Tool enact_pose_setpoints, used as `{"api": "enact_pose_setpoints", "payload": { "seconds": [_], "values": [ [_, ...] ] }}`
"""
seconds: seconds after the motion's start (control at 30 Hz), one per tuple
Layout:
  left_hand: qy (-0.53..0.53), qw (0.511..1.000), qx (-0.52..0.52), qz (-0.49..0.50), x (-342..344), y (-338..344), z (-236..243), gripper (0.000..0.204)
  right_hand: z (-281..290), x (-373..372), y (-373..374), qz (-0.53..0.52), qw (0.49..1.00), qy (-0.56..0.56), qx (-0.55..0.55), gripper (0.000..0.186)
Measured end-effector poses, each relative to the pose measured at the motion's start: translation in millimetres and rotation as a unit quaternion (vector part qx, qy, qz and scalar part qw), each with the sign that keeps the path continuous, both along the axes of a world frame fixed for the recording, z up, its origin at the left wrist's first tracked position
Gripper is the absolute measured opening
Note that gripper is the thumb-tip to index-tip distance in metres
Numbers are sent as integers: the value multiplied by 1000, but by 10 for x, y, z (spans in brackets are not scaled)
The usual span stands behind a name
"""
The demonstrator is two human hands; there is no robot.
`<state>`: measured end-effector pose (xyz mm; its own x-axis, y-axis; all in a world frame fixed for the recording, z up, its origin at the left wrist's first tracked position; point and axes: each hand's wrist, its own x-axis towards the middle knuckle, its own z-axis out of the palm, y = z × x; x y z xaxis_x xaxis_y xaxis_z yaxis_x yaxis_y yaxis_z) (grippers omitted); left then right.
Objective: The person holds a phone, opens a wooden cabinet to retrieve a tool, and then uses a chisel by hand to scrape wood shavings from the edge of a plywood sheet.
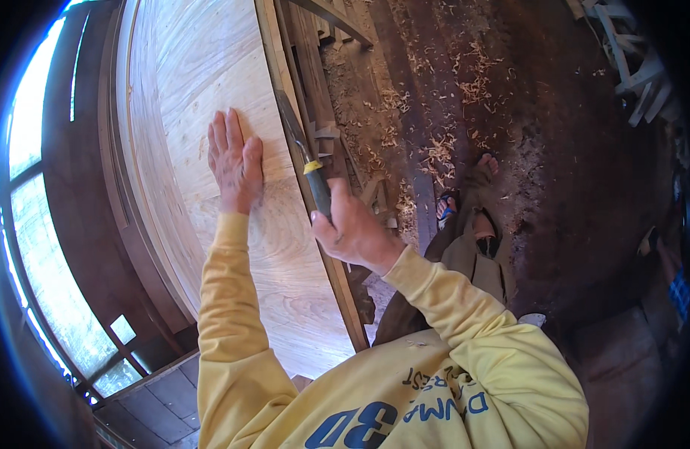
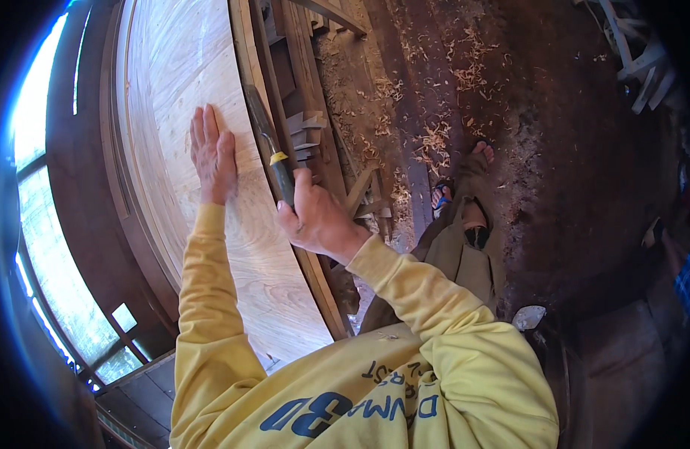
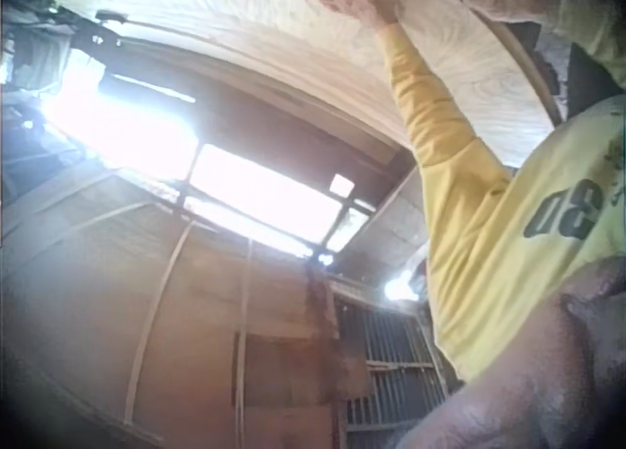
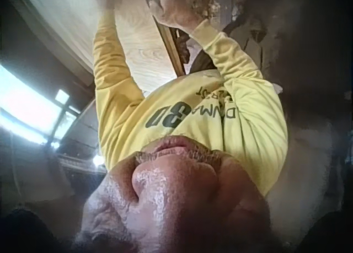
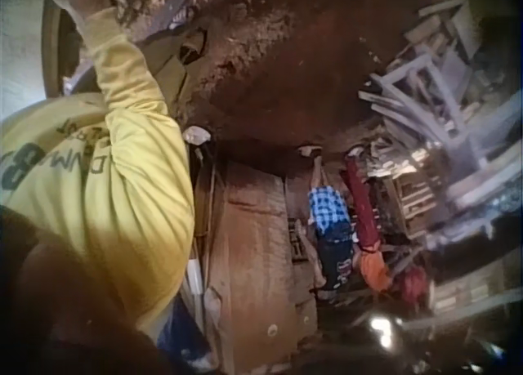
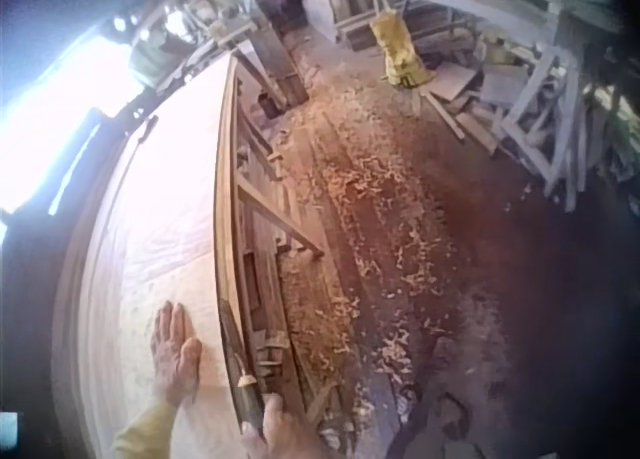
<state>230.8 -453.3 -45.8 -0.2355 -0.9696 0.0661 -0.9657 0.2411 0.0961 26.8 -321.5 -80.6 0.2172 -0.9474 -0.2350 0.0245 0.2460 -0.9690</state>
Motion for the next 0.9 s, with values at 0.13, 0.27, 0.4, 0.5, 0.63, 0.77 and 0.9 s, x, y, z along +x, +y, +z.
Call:
{"api": "enact_pose_setpoints", "payload": {
  "seconds": [0.13,0.27,0.4,0.5,0.63,0.77,0.9],
  "values": [
    [-21,1000,-8,19,40,-242,-35,68,5,-175,-642,-8,1000,17,8,42],
    [-6,1000,2,10,-2,-268,-112,69,-115,-156,-1352,-97,991,69,-62,39],
    [-27,1000,-10,2,117,-232,5,69,114,-99,-852,1,999,-19,48,41],
    [-12,999,-2,32,67,-434,-21,69,-41,-137,-572,-2,999,29,-13,40],
    [-22,999,-8,40,65,-704,-44,69,68,-297,-1395,7,1000,24,12,44],
    [-13,999,3,45,-38,-741,-100,70,-50,-310,-2032,-65,994,62,-63,44],
    [-38,998,1,53,58,-770,-54,70,-8,-170,-1598,-23,1000,15,-3,37]
  ]
}}
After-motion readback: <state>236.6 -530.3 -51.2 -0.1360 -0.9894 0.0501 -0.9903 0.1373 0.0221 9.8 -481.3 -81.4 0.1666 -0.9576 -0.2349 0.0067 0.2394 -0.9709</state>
